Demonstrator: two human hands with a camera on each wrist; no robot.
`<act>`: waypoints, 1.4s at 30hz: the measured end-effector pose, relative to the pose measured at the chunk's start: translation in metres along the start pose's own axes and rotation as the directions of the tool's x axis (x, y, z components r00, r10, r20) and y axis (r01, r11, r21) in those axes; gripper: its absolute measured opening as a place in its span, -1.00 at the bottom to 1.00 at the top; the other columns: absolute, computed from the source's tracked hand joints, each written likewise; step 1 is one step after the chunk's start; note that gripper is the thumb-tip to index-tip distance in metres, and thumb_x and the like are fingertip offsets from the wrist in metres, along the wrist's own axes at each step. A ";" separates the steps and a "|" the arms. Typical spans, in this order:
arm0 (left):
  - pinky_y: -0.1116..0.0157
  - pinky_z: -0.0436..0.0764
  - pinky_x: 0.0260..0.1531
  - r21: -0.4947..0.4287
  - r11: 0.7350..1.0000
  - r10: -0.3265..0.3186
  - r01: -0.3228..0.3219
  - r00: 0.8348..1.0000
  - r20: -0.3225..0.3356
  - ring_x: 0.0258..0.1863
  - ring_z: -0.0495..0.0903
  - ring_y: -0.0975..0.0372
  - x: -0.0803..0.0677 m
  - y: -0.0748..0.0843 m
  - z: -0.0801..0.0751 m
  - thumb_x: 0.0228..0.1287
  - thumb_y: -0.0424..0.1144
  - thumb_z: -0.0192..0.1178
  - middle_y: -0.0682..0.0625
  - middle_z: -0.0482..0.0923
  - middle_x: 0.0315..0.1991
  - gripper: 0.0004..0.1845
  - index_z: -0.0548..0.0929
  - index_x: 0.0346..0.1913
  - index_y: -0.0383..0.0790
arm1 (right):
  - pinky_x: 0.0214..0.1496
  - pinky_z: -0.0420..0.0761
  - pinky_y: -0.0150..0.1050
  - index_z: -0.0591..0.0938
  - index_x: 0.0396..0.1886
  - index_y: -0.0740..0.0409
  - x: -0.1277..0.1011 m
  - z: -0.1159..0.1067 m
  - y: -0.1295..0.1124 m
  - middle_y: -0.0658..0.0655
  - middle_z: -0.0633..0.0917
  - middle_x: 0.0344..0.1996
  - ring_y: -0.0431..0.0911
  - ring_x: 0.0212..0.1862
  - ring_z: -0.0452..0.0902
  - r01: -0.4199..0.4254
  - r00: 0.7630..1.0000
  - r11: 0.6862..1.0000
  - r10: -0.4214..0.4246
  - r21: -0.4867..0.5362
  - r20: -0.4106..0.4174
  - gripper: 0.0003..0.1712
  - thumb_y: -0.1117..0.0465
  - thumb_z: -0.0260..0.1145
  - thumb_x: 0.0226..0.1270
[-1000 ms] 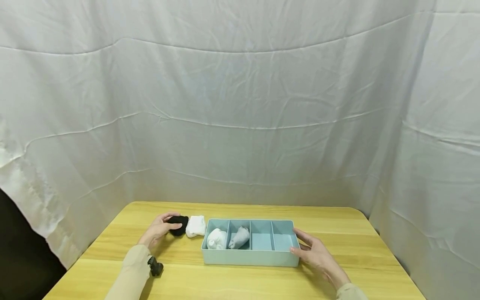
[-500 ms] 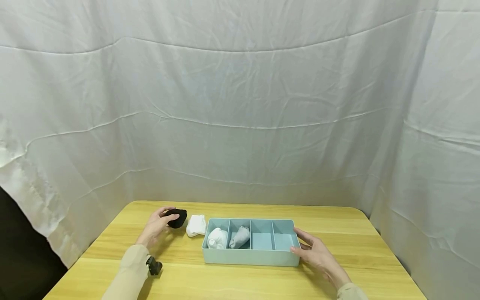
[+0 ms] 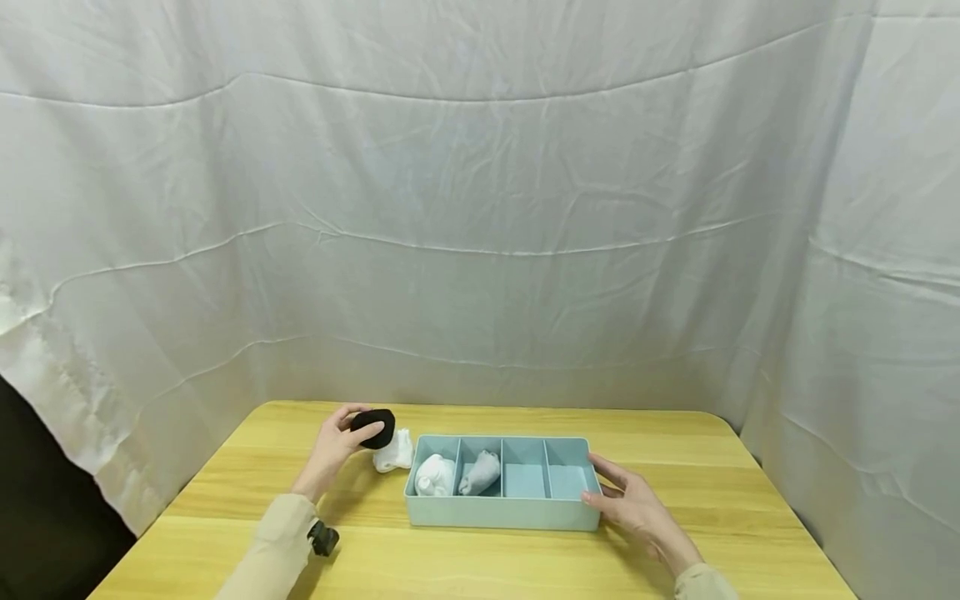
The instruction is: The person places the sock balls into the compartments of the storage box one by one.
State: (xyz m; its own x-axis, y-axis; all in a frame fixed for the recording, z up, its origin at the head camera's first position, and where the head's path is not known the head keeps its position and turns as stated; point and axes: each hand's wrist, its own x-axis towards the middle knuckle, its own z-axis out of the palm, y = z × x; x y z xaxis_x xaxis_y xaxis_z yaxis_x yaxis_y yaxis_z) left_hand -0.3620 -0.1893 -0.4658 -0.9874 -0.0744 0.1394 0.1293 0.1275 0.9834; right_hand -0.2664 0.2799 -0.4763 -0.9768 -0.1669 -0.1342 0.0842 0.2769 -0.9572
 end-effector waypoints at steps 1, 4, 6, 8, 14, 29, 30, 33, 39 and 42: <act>0.28 0.63 -0.20 0.003 1.000 0.010 -0.010 1.000 0.004 -0.09 0.57 0.12 -0.001 0.001 0.003 0.11 -0.23 0.46 -0.23 0.56 -0.03 -0.51 0.55 0.09 -0.25 | 0.25 0.51 0.04 0.10 0.55 0.20 0.000 0.000 0.000 0.38 0.03 0.52 0.38 0.44 0.09 0.002 1.000 1.000 -0.002 0.000 0.002 -0.11 0.19 0.34 0.34; 0.29 0.59 -0.18 0.015 0.999 0.045 -0.045 0.999 0.027 -0.09 0.56 0.13 -0.005 0.003 0.010 0.09 -0.22 0.47 -0.19 0.57 -0.05 -0.53 0.55 0.05 -0.22 | 0.26 0.51 0.03 0.10 0.55 0.19 0.002 0.001 0.001 0.37 0.02 0.53 0.37 0.45 0.09 0.003 1.000 1.000 -0.003 0.004 0.006 -0.11 0.19 0.34 0.35; 0.29 0.58 -0.16 0.009 0.998 0.061 -0.062 0.997 0.044 -0.09 0.55 0.14 -0.006 0.004 0.016 0.07 -0.22 0.49 -0.18 0.58 -0.06 -0.54 0.56 0.02 -0.20 | 0.26 0.50 0.04 0.10 0.55 0.19 0.002 0.001 0.001 0.38 0.02 0.52 0.38 0.44 0.09 0.005 1.000 1.000 -0.005 0.003 0.008 -0.11 0.18 0.34 0.35; 0.28 0.57 -0.12 0.013 0.997 0.076 -0.077 0.995 0.067 -0.09 0.55 0.14 -0.009 0.005 0.021 0.07 -0.21 0.49 -0.16 0.58 -0.06 -0.55 0.56 0.00 -0.19 | 0.26 0.50 0.05 0.11 0.55 0.20 0.002 0.002 0.001 0.38 0.03 0.52 0.38 0.44 0.09 0.005 1.000 1.000 -0.005 0.000 0.008 -0.10 0.17 0.35 0.34; 0.28 0.56 -0.10 0.013 0.994 0.103 -0.104 0.989 0.102 -0.12 0.56 0.17 -0.013 0.004 0.036 0.05 -0.22 0.50 -0.12 0.60 -0.09 -0.55 0.53 -0.03 -0.18 | 0.26 0.49 0.08 0.13 0.54 0.21 0.001 0.005 -0.002 0.40 0.04 0.51 0.40 0.43 0.10 0.006 1.000 1.000 -0.006 -0.004 0.003 -0.12 0.19 0.35 0.34; 0.29 0.59 -0.06 -0.088 0.991 0.118 -0.104 0.976 0.185 -0.04 0.59 0.19 -0.019 0.009 0.060 0.15 -0.18 0.44 -0.09 0.61 0.07 -0.53 0.62 0.15 -0.10 | 0.26 0.49 0.08 0.11 0.55 0.19 0.002 0.003 -0.002 0.39 0.02 0.52 0.39 0.44 0.08 0.001 1.000 1.000 -0.001 -0.017 0.002 -0.12 0.18 0.33 0.36; 0.29 0.60 -0.10 -0.081 0.991 0.121 -0.107 0.974 0.194 -0.05 0.59 0.19 -0.020 0.009 0.062 0.15 -0.18 0.43 -0.09 0.61 0.08 -0.51 0.61 0.16 -0.12 | 0.26 0.49 0.09 0.11 0.55 0.19 0.001 0.003 -0.002 0.39 0.02 0.52 0.39 0.44 0.08 0.001 1.000 1.000 -0.001 -0.016 0.003 -0.13 0.18 0.32 0.36; 0.26 0.61 -0.19 -0.069 0.990 0.135 -0.123 0.966 0.222 -0.09 0.59 0.19 -0.022 0.011 0.067 0.16 -0.18 0.43 -0.12 0.59 0.09 -0.48 0.59 0.20 -0.14 | 0.26 0.49 0.10 0.11 0.55 0.19 0.001 0.002 -0.001 0.40 0.02 0.52 0.40 0.44 0.08 0.003 1.000 1.000 -0.003 -0.018 0.001 -0.11 0.16 0.34 0.35; 0.27 0.62 -0.13 -0.053 0.990 0.142 -0.133 0.950 0.277 -0.05 0.60 0.15 -0.025 0.015 0.076 0.16 -0.16 0.42 -0.08 0.57 0.12 -0.46 0.57 0.24 -0.07 | 0.27 0.49 0.08 0.11 0.55 0.18 0.001 0.003 -0.001 0.37 0.03 0.52 0.38 0.45 0.08 -0.008 1.000 1.000 0.008 -0.013 -0.004 -0.10 0.15 0.35 0.33; 0.28 0.62 -0.12 -0.060 0.989 0.148 -0.136 0.944 0.293 -0.05 0.60 0.14 -0.027 0.017 0.081 0.18 -0.16 0.41 -0.11 0.57 0.12 -0.46 0.56 0.24 -0.05 | 0.27 0.48 0.09 0.11 0.55 0.18 0.002 0.003 -0.001 0.37 0.03 0.53 0.37 0.45 0.08 -0.005 1.000 1.000 0.005 -0.008 -0.001 -0.10 0.15 0.35 0.34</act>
State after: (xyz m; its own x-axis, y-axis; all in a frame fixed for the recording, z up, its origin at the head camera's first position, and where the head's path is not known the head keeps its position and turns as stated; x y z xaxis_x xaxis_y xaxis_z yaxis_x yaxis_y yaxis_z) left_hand -0.3408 -0.1047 -0.4619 -0.9402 0.2387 0.2431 0.2677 0.0764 0.9605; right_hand -0.2676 0.2762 -0.4760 -0.9766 -0.1643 -0.1386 0.0874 0.2856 -0.9544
